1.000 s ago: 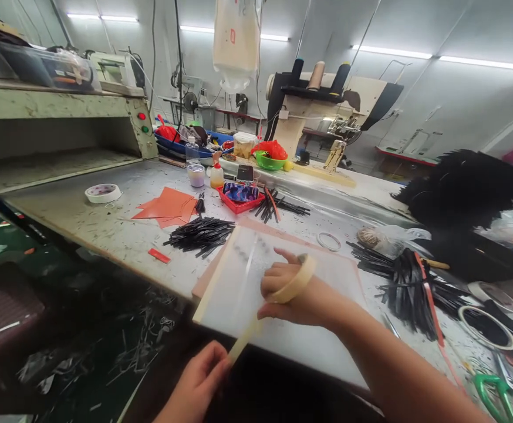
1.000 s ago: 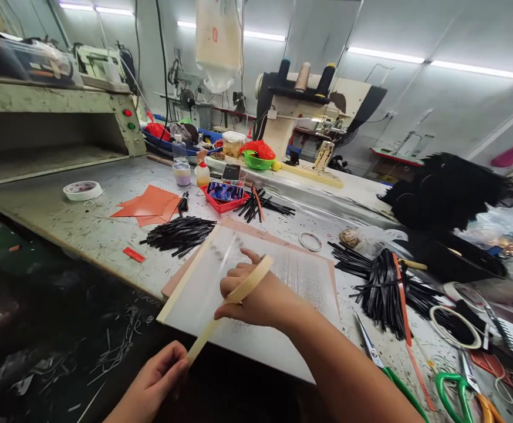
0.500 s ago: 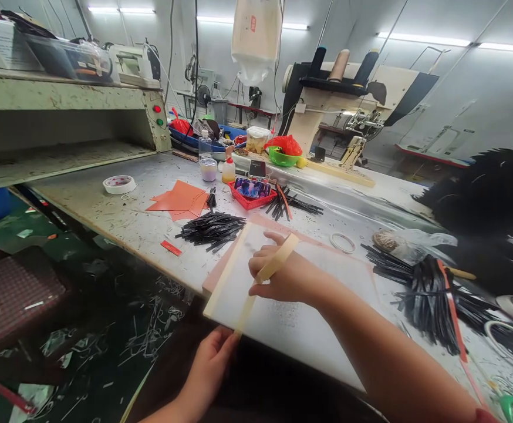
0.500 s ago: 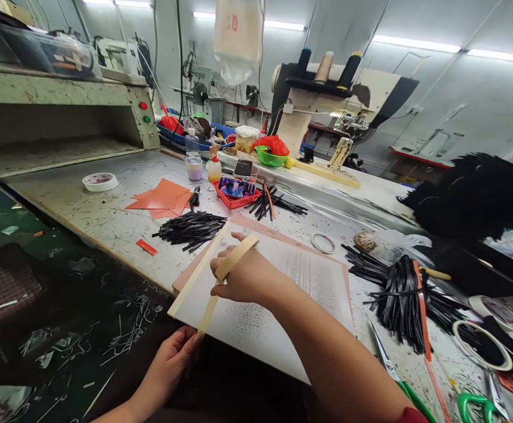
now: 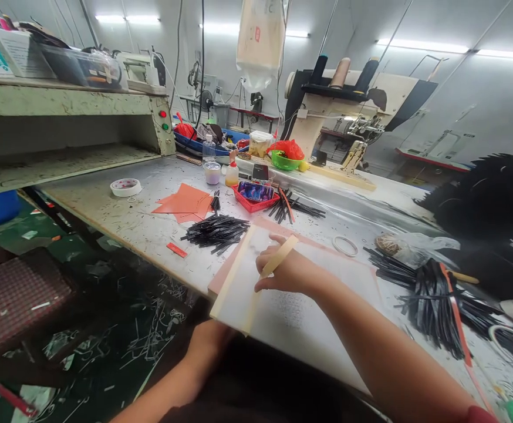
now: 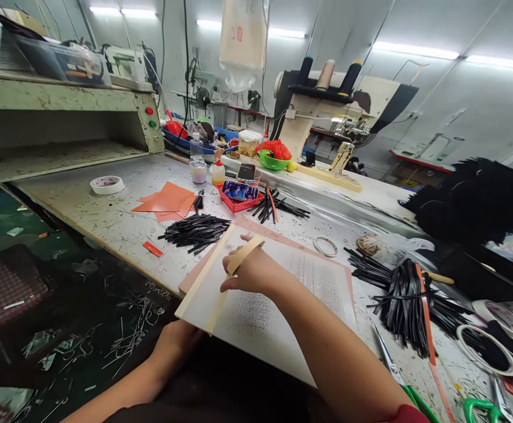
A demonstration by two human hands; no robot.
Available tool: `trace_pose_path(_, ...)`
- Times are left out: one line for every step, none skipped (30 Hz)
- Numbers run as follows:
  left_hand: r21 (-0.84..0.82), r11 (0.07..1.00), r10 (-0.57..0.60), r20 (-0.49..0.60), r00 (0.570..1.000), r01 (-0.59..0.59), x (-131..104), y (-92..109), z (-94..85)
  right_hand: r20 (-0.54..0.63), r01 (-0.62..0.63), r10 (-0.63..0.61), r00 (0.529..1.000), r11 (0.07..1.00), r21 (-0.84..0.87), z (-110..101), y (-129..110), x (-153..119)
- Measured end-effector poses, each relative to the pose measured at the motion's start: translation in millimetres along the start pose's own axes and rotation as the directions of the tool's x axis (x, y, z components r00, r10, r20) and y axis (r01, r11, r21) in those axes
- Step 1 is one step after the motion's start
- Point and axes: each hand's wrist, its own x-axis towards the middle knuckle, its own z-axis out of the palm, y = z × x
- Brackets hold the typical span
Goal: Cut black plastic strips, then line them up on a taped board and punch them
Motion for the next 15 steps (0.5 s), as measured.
trace_pose_path(0.025, 0.999, 0.046, 0.031, 0.998, -0.046, -3, -1, -2.3, 0.006, -0.007, 0.007, 1.0, 1.0, -0.001, 0, 0, 0)
trace_pose_path(0.037, 0.995, 0.086, 0.076, 0.993, -0.089, -7, -2, -4.7, 0.016, -0.015, 0.015, 1.0, 1.0, -0.002, 0, 0, 1)
trace_pose_path(0.052, 0.987, 0.147, 0.125, 0.981, -0.155, -12, -2, -7.5, 0.027, -0.025, 0.025, 0.999, 1.0, -0.003, 0, 0, 1)
trace_pose_path(0.082, 0.961, 0.249, 0.159, 0.955, -0.264, -16, -1, -10.6, 0.037, -0.033, 0.033, 0.999, 0.999, 0.004, 1, 1, 2)
trace_pose_path(0.142, 0.901, 0.385, 0.173, 0.907, -0.41, -19, 0, -13.9, 0.043, -0.04, 0.039, 0.998, 0.999, 0.018, 1, 2, 2)
trace_pose_path(0.235, 0.793, 0.534, 0.177, 0.827, -0.562, -20, 2, -17.4, 0.043, -0.046, 0.045, 0.998, 0.998, 0.038, 1, 3, 3)
trace_pose_path(0.342, 0.639, 0.683, 0.159, 0.713, -0.689, -20, 5, -20.7, 0.046, -0.054, 0.052, 0.998, 0.996, 0.064, 2, 5, 4)
trace_pose_path(0.447, 0.477, 0.802, 0.131, 0.583, -0.757, -17, 8, -23.7, 0.053, -0.064, 0.06, 0.997, 0.993, 0.095, 2, 8, 5)
trace_pose_path(0.53, 0.355, 0.876, 0.099, 0.472, -0.77, -13, 12, -26.3, 0.069, -0.078, 0.069, 0.995, 0.989, 0.127, 3, 10, 6)
trace_pose_path(0.579, 0.299, 0.911, 0.063, 0.408, -0.758, -8, 16, -28.5, 0.091, -0.093, 0.08, 0.993, 0.983, 0.156, 3, 12, 7)
trace_pose_path(0.599, 0.278, 0.927, 0.038, 0.373, -0.751, -3, 20, -30.2, 0.115, -0.11, 0.09, 0.989, 0.978, 0.18, 3, 14, 8)
trace_pose_path(0.6, 0.268, 0.935, 0.025, 0.352, -0.754, 3, 24, -31.6, 0.132, -0.122, 0.096, 0.987, 0.972, 0.199, 3, 15, 9)
trace_pose_path(0.598, 0.258, 0.939, 0.03, 0.343, -0.758, 8, 28, -32.7, 0.141, -0.129, 0.1, 0.985, 0.968, 0.215, 4, 16, 10)
trace_pose_path(0.599, 0.243, 0.94, 0.05, 0.338, -0.763, 13, 31, -33.6, 0.144, -0.132, 0.101, 0.984, 0.965, 0.226, 4, 17, 11)
trace_pose_path(0.602, 0.222, 0.945, 0.063, 0.322, -0.767, 16, 33, -34.3, 0.146, -0.13, 0.097, 0.984, 0.963, 0.238, 4, 18, 11)
